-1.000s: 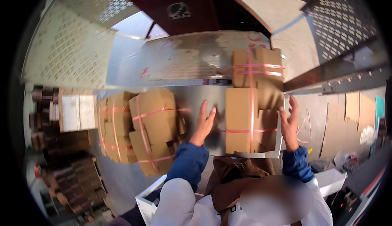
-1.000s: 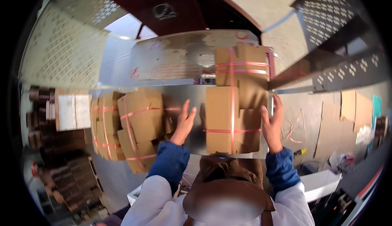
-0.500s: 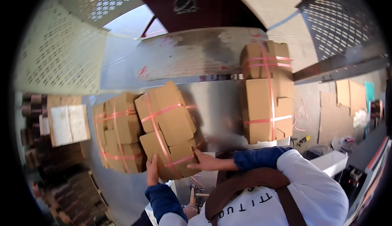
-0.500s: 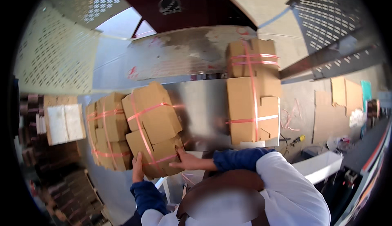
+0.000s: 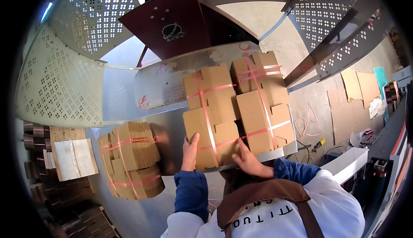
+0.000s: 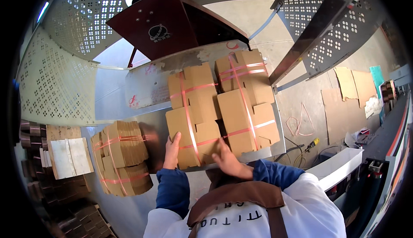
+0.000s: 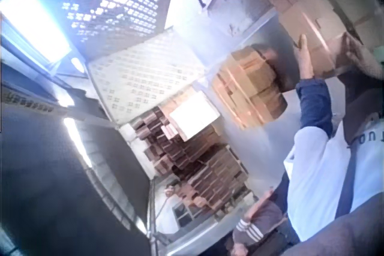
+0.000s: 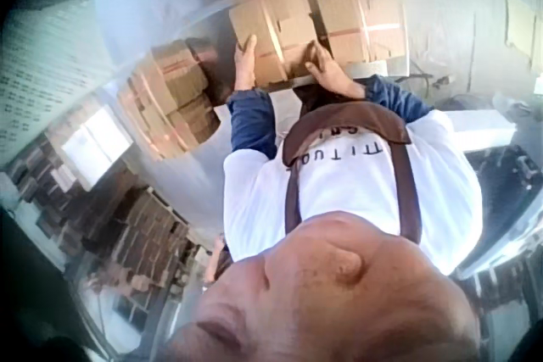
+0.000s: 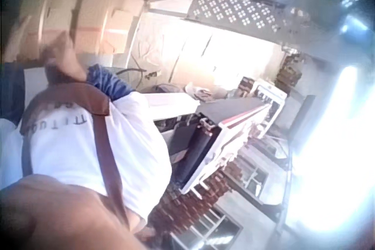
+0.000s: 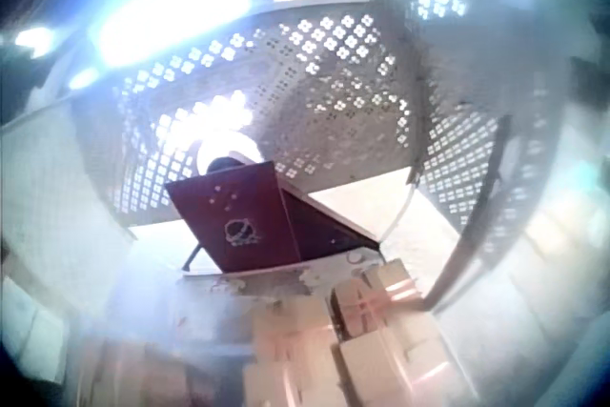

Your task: The person repeatedly picks up stacks of flat cardboard pieces, places them into a strapping machine, and secures them with pink plastic bands. The person then removes the bundled stacks and places them on a nearby table.

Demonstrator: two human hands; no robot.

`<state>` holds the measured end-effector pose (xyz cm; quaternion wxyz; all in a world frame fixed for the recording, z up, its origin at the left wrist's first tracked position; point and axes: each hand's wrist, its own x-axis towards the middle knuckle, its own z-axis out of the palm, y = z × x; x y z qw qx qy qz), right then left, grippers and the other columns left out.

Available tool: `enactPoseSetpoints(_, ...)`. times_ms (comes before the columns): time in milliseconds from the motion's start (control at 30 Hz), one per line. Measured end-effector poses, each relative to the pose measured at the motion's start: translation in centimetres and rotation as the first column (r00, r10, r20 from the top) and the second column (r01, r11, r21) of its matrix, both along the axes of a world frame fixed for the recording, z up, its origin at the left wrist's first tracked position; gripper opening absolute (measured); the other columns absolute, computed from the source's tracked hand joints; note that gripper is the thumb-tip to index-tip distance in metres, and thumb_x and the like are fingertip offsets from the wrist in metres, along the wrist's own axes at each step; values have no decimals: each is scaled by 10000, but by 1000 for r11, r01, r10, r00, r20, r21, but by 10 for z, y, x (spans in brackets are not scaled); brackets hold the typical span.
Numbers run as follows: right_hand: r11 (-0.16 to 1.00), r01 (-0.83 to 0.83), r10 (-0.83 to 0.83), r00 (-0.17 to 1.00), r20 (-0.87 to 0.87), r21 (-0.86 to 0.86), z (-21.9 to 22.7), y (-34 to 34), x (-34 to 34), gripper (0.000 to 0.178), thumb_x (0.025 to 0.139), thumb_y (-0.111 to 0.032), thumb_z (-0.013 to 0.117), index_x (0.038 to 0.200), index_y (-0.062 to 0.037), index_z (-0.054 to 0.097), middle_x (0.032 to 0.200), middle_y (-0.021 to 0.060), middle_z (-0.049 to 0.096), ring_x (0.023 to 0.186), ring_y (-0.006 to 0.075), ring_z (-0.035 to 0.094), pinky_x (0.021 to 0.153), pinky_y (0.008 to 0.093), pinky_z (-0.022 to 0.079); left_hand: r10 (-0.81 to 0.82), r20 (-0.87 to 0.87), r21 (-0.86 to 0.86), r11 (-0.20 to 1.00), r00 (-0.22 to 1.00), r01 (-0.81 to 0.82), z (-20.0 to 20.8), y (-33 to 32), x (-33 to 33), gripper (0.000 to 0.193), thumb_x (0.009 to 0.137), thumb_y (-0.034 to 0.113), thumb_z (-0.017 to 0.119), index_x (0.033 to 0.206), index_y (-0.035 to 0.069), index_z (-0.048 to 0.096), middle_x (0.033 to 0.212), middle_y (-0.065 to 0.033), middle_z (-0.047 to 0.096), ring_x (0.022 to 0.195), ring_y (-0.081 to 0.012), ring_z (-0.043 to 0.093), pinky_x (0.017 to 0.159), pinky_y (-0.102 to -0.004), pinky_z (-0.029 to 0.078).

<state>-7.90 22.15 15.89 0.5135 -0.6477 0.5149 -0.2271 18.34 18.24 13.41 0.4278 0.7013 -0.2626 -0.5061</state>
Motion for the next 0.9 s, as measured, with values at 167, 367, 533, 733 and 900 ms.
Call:
enactPoseSetpoints(167,920,-274,334,922,195,-280,77,-40,-64,575,938,-224,643,1414,24,435,1424,274,463,1367,434,410,1110,435,372,-45,-97,54,997,994,50,0,4,18,668,934,431,667,1389,-9,455,1306,-131,564,1201,-212,525,1013,-350,423)
enactPoseSetpoints(367,820,565,-572,805,157,91,-26,-171,-231,638,1023,-474,479,1472,-28,404,1473,151,462,1371,239,412,1125,359,321,-99,-313,78,988,945,130,-4,-47,67,637,1039,562,347,1434,76,466,1355,-56,576,1239,-192,528,1070,-327,382)
enactPoseSetpoints(533,821,177,-470,750,466,543,-108,-202,-234,777,1012,-630,325,1540,-61,287,1550,103,380,1419,256,364,1161,384,279,-275,-376,-140,961,885,239,-107,-88,97,575,1055,530,318,1432,121,468,1330,-37,590,1211,-163,548,1042,-334,424)
enactPoseSetpoints(733,715,218,-631,611,478,665,-85,-183,-198,702,1005,-570,434,1467,-42,400,1423,118,524,1258,234,546,1055,379,450,153,-722,80,987,674,-139,-51,-129,32,479,1028,488,458,1337,138,563,1165,-15,663,952,-145,670,770,-274,567)
enactPoseSetpoints(900,703,259,-640,637,431,662,-73,-192,-183,669,1006,-557,437,1430,-39,453,1348,127,587,1194,227,597,1027,373,478,-136,-677,-119,990,723,74,-64,-149,55,429,1049,353,458,1404,117,505,1208,-37,653,1005,-160,672,794,-278,580)
